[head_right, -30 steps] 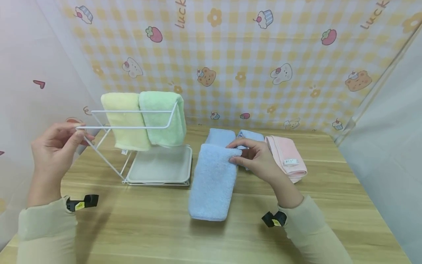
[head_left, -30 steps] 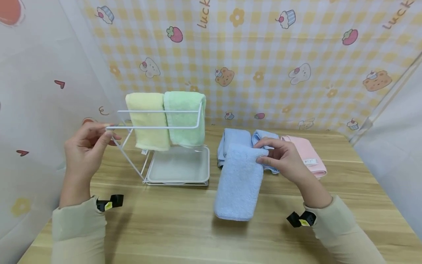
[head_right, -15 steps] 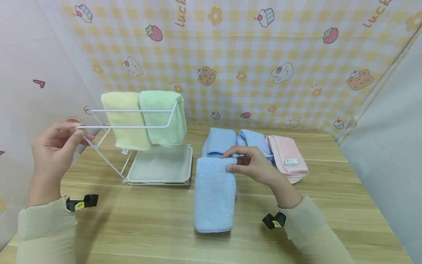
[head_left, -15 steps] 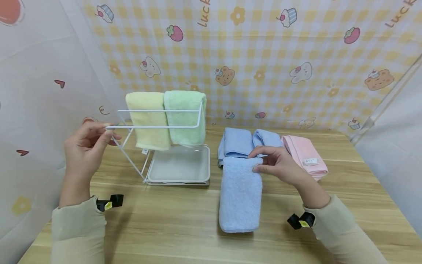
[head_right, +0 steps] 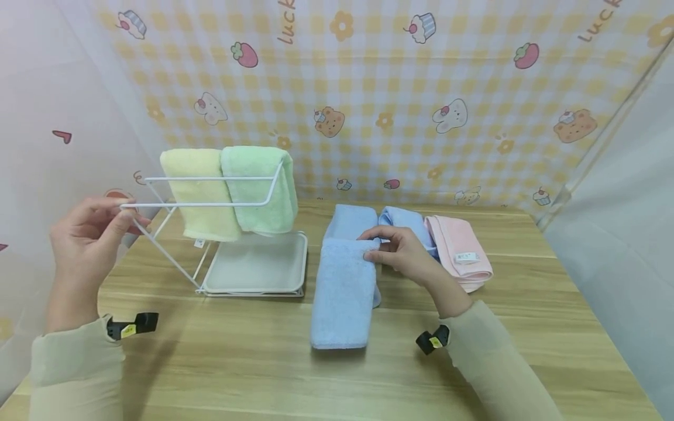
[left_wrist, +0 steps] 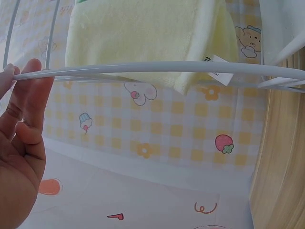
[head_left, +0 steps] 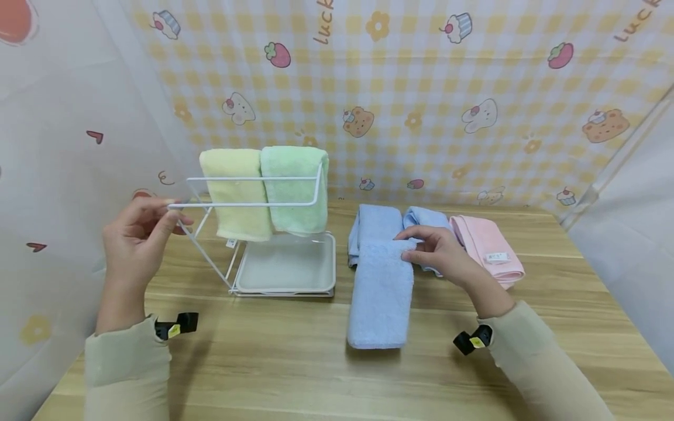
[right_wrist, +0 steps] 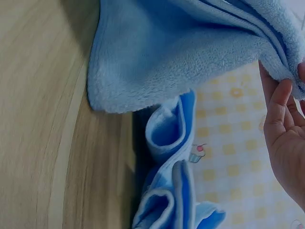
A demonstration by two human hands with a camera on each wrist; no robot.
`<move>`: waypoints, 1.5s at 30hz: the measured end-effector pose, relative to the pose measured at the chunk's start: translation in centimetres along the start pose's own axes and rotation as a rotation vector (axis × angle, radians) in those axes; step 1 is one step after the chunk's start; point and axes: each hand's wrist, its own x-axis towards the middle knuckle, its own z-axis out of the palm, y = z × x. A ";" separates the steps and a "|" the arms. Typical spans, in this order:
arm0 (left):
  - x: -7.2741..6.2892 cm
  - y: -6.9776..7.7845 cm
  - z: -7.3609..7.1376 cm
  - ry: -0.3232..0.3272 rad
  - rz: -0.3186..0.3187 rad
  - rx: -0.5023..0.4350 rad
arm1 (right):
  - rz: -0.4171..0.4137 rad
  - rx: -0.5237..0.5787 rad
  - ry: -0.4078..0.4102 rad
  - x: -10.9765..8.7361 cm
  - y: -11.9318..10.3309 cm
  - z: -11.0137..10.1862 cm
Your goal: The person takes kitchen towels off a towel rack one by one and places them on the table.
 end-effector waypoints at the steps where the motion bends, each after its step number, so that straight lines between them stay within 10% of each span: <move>1: 0.0 0.0 0.0 0.003 0.001 0.001 | 0.008 -0.003 0.000 0.2 0.2 0.0; 25: -0.1 0.1 0.0 0.007 0.001 0.073 | 0.112 -0.142 -0.084 2.1 3.8 -0.7; 45: -0.2 0.1 0.0 0.018 -0.002 0.072 | -0.018 -0.420 -0.083 2.9 4.9 0.2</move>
